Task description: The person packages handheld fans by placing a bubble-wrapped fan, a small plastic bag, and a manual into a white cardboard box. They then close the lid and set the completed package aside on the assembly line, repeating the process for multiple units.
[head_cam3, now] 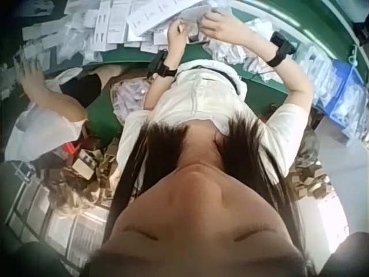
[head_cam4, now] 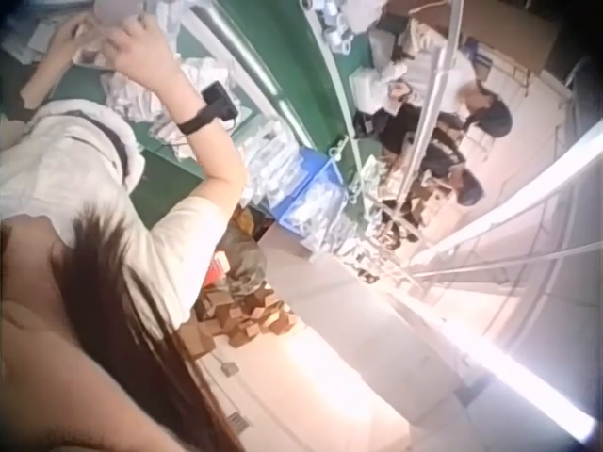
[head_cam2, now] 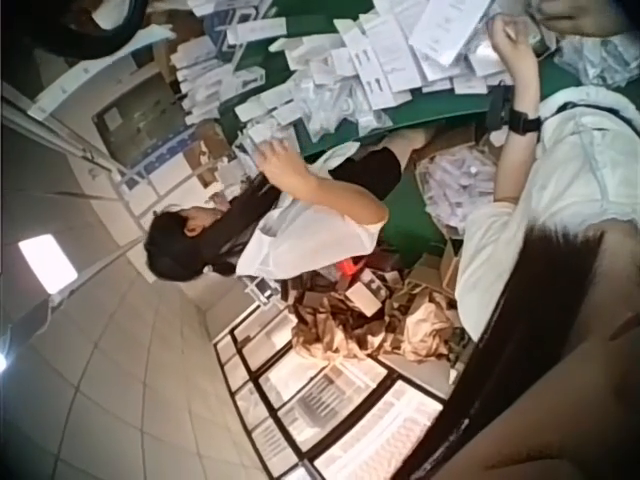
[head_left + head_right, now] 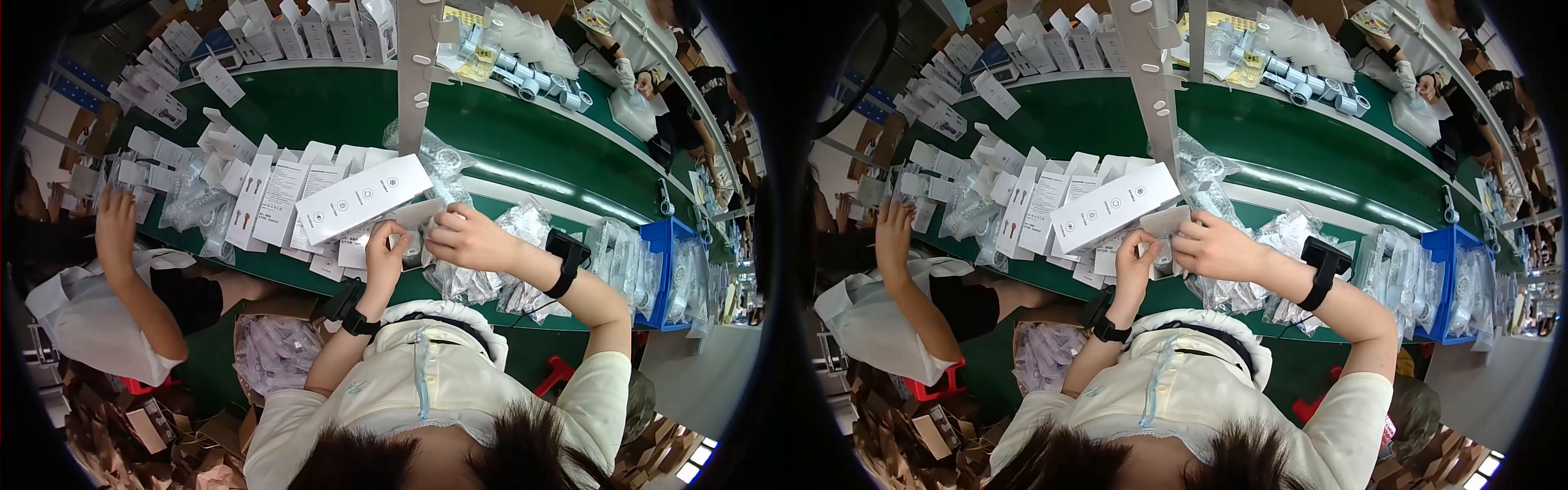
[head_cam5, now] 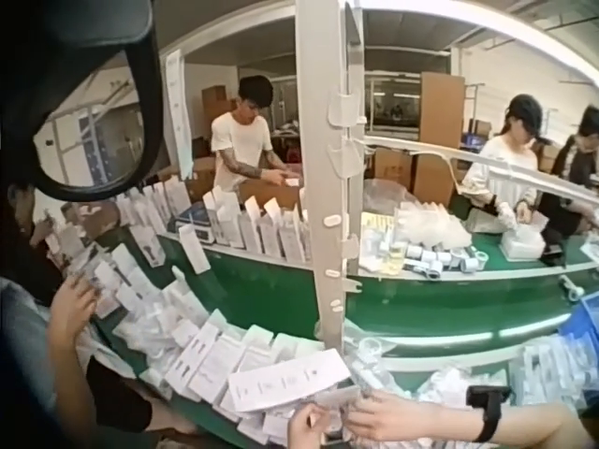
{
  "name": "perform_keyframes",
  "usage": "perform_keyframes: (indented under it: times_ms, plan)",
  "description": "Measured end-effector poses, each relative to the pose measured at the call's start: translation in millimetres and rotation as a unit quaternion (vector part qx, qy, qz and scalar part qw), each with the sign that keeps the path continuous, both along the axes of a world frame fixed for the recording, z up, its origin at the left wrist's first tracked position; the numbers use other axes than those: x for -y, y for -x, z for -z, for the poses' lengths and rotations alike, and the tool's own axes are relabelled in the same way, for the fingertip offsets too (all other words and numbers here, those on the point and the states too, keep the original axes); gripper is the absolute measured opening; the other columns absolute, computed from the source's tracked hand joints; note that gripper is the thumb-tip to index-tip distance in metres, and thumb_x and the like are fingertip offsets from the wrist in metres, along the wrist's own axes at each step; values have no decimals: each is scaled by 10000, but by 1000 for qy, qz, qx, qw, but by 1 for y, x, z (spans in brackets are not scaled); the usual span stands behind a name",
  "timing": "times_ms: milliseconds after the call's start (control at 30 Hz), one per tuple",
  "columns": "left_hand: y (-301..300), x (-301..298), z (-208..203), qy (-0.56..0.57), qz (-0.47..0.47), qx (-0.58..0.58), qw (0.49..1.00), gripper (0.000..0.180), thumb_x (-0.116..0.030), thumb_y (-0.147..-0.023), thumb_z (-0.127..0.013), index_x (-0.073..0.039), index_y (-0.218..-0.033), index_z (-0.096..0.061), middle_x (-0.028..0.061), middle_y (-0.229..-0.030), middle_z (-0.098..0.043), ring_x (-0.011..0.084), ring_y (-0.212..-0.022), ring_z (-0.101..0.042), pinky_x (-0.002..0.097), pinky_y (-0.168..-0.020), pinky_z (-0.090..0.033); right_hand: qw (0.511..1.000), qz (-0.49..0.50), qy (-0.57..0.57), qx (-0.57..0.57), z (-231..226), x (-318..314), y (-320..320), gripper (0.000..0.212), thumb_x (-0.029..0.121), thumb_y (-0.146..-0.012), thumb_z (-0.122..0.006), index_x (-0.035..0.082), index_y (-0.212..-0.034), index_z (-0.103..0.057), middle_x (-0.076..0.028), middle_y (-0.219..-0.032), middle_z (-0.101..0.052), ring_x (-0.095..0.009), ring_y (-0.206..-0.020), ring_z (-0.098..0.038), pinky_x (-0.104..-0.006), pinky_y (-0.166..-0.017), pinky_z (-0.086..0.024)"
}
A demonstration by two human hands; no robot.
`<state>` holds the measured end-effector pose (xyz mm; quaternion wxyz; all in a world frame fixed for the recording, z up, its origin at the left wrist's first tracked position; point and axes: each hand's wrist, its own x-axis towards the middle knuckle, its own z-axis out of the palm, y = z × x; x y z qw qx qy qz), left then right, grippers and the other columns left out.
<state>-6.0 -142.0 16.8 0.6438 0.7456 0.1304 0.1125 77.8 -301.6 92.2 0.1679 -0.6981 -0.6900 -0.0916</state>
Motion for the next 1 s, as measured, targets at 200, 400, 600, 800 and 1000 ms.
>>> perform_keyframes:
  times_ms: [200, 400, 600, 800, 1000]
  plan:
    - [1, 3, 0, -44, -21, -11, 999, 91, 12, -719, -582, 8, -739, -494, 100, -735, -507, 220, -676, -479, 298, -616, -376, 985, 134, 94, -55, 21, -3, 37, 320, 266, -678, -618, 41, -904, -588, -68, -769, -542, -240, -790, -526, -446, -928, -357]
    - [0, 9, -18, -135, 15, 45, 990, 75, 0, -738, -568, 6, -742, -494, 126, -751, -508, 284, -690, -502, 329, -619, -393, 932, 89, 351, 16, 11, -7, 34, 442, 331, -628, -685, 39, -944, -584, -75, -821, -560, -240, -938, -506, -554, -976, -247]
    - [10, 12, -36, -115, 23, 52, 992, 82, -21, -734, -593, 6, -757, -519, 87, -769, -532, 207, -631, -483, 280, -570, -363, 854, 260, -340, -294, 36, 40, 47, 602, 232, -563, -779, 33, -1079, -541, -100, -939, -593, -236, -1151, -403, -528, -991, -247]
    - [-9, 27, -106, -97, 153, 106, 978, 338, -101, -716, -655, -38, -996, -478, 155, -1099, -473, 302, -940, -478, 357, -786, -382, 672, 388, -247, -580, 83, 89, 57, 916, 114, -525, -781, 1, -1280, -276, -157, -1212, -435, -231, -1182, -373, -407, -963, -318]
    - [-46, -28, -101, -610, 124, -45, 781, 711, -171, -595, -726, -94, -1219, -393, 171, -1247, -355, 338, -1188, -305, 496, -950, -278, 605, 455, -410, -509, 64, 90, -109, 1004, 55, -551, -753, 18, -1338, -132, -146, -1310, -314, -236, -1171, -373, -334, -935, -357]
